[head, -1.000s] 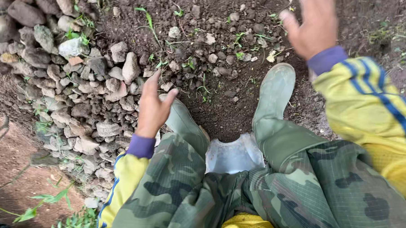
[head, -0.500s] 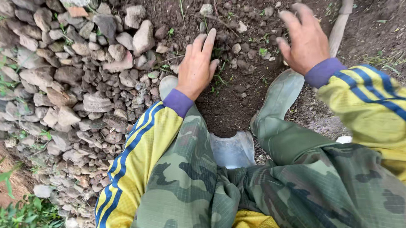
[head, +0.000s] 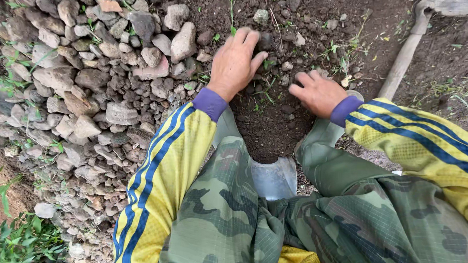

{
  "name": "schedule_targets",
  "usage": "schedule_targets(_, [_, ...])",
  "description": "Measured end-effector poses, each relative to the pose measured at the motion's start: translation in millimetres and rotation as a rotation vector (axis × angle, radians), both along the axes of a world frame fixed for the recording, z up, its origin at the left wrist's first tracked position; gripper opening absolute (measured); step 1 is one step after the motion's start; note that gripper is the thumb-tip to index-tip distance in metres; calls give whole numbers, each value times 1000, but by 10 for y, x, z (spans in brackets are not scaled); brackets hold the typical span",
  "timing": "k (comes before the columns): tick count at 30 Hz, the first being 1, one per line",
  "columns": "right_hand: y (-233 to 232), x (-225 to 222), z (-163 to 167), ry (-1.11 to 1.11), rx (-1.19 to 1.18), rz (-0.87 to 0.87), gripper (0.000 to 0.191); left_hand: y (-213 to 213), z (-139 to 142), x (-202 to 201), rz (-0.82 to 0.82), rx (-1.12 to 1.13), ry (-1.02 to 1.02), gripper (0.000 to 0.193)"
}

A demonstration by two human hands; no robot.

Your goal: The person sits on a small stool over a soil bed and uses a hand hoe to break up the soil and uproot weeds. They pull weeds and pick stones out of the loosened soil by hand, working the patch in front of them.

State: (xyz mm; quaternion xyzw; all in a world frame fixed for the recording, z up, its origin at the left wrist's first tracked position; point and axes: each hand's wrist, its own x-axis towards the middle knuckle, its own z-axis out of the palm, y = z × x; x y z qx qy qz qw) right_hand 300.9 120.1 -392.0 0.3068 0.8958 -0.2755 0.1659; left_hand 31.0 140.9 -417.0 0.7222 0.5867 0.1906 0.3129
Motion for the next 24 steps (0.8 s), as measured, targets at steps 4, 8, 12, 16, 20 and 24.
schedule_targets(4, [-49, 106, -23, 112, -89, -56, 42, 147, -36, 106, -129, 47, 176, 42])
schedule_targets(8, [72, 303, 44, 157, -306, -504, 38, 130, -170, 72, -64, 74, 48, 39])
schedule_targets(12, [411, 532, 272, 210, -475, -779, 37, -26, -286, -196, 398, -178, -358, 22])
schedule_targets(16, [815, 489, 328, 227, -409, -803, 27, 49, -290, -384, 583, -392, -275, 23])
schedule_targets(20, [978, 187, 79, 311, -39, -503, 28, 222, -194, -440, 528, -282, -372, 44])
schedule_targets(24, [777, -2, -139, 502, -468, -1140, 45, 297, -108, -467, 315, 134, -115, 51])
